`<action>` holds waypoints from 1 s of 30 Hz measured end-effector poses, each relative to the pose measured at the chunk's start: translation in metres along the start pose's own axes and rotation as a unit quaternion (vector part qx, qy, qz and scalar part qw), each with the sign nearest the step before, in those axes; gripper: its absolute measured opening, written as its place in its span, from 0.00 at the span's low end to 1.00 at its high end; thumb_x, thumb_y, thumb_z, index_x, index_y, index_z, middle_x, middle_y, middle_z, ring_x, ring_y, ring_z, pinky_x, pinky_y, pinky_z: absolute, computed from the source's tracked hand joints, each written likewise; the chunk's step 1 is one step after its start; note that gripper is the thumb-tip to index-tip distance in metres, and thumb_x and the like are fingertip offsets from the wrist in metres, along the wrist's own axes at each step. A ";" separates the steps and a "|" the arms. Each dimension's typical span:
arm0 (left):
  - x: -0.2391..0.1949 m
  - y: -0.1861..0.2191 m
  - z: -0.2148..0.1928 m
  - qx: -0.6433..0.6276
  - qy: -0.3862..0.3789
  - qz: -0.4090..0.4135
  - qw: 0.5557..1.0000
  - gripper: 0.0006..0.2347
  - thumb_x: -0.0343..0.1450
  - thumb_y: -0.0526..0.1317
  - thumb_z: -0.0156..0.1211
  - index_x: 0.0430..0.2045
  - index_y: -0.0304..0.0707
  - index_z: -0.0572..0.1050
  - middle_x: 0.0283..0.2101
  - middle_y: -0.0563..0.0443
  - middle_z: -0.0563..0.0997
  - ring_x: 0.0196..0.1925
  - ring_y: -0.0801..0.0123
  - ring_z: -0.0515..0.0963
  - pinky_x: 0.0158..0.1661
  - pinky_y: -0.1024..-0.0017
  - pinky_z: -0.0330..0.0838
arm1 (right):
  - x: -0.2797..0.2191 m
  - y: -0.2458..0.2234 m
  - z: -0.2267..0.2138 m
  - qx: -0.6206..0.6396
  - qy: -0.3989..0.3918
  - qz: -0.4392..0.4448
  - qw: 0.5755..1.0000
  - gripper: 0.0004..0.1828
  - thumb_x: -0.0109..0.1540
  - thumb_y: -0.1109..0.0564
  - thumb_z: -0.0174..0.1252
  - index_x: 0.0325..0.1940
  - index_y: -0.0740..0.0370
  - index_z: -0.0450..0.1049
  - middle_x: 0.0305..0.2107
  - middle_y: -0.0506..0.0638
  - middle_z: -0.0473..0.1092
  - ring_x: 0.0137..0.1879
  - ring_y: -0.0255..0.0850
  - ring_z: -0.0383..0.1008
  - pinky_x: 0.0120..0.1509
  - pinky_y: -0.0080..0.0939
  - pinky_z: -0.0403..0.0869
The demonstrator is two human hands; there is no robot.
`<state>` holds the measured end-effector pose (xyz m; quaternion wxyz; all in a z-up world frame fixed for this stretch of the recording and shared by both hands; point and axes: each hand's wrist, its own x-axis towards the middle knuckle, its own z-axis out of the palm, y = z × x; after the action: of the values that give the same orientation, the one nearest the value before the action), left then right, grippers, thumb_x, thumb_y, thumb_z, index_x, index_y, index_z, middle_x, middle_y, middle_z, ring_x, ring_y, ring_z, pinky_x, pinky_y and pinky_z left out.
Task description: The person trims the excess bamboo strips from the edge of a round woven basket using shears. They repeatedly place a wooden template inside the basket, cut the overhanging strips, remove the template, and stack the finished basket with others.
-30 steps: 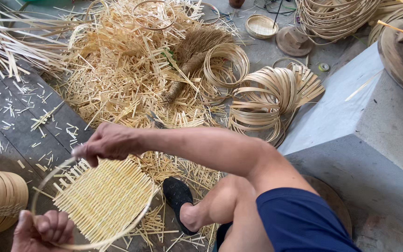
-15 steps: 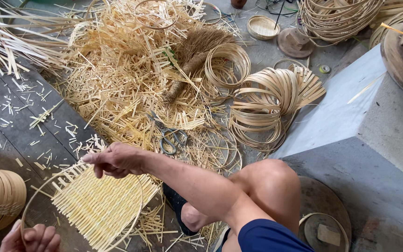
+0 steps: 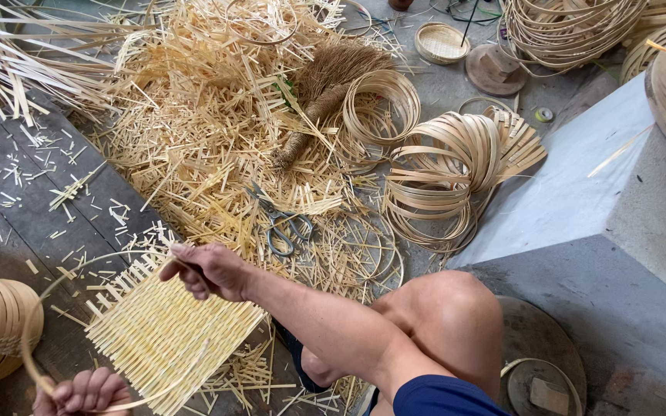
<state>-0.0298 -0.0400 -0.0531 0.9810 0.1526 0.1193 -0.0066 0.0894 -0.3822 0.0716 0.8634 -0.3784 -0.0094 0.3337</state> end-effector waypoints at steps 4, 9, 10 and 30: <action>0.015 0.026 -0.045 -0.092 -0.079 0.021 0.992 0.21 0.84 0.50 0.40 0.22 0.44 0.73 0.20 0.63 0.66 0.23 0.82 0.61 0.29 0.84 0.57 | -0.003 0.015 0.006 0.011 -0.052 -0.002 0.999 0.24 0.76 0.44 0.48 0.38 0.65 0.74 0.24 0.48 0.69 0.25 0.35 0.67 0.30 0.37 0.71; 0.016 0.040 -0.070 0.025 0.001 0.067 0.997 0.22 0.84 0.54 0.43 0.20 0.49 0.72 0.19 0.66 0.67 0.24 0.85 0.62 0.30 0.86 0.58 | 0.009 0.016 0.002 0.051 -0.002 0.046 0.998 0.27 0.71 0.40 0.39 0.30 0.59 0.73 0.22 0.47 0.69 0.26 0.34 0.72 0.32 0.38 0.77; 0.015 0.041 -0.068 0.035 0.012 0.064 0.997 0.21 0.84 0.54 0.44 0.20 0.49 0.72 0.20 0.66 0.66 0.24 0.85 0.62 0.29 0.85 0.57 | 0.013 0.018 0.000 0.030 -0.030 0.034 0.999 0.27 0.74 0.41 0.42 0.29 0.58 0.71 0.21 0.47 0.67 0.25 0.34 0.70 0.30 0.37 0.76; 0.003 -0.054 0.047 0.104 0.230 0.057 0.966 0.13 0.70 0.51 0.66 0.36 0.44 0.76 0.17 0.61 0.66 0.18 0.78 0.64 0.21 0.76 0.55 | 0.024 0.028 -0.049 -0.332 0.241 0.048 0.911 0.12 0.64 0.58 0.62 0.52 0.57 0.81 0.33 0.47 0.79 0.31 0.31 0.76 0.34 0.33 0.80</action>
<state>-0.0186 -0.1055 -0.0261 0.9048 0.2575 0.3313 0.0726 0.1053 -0.3858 0.0124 0.6467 -0.7122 0.1073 0.2509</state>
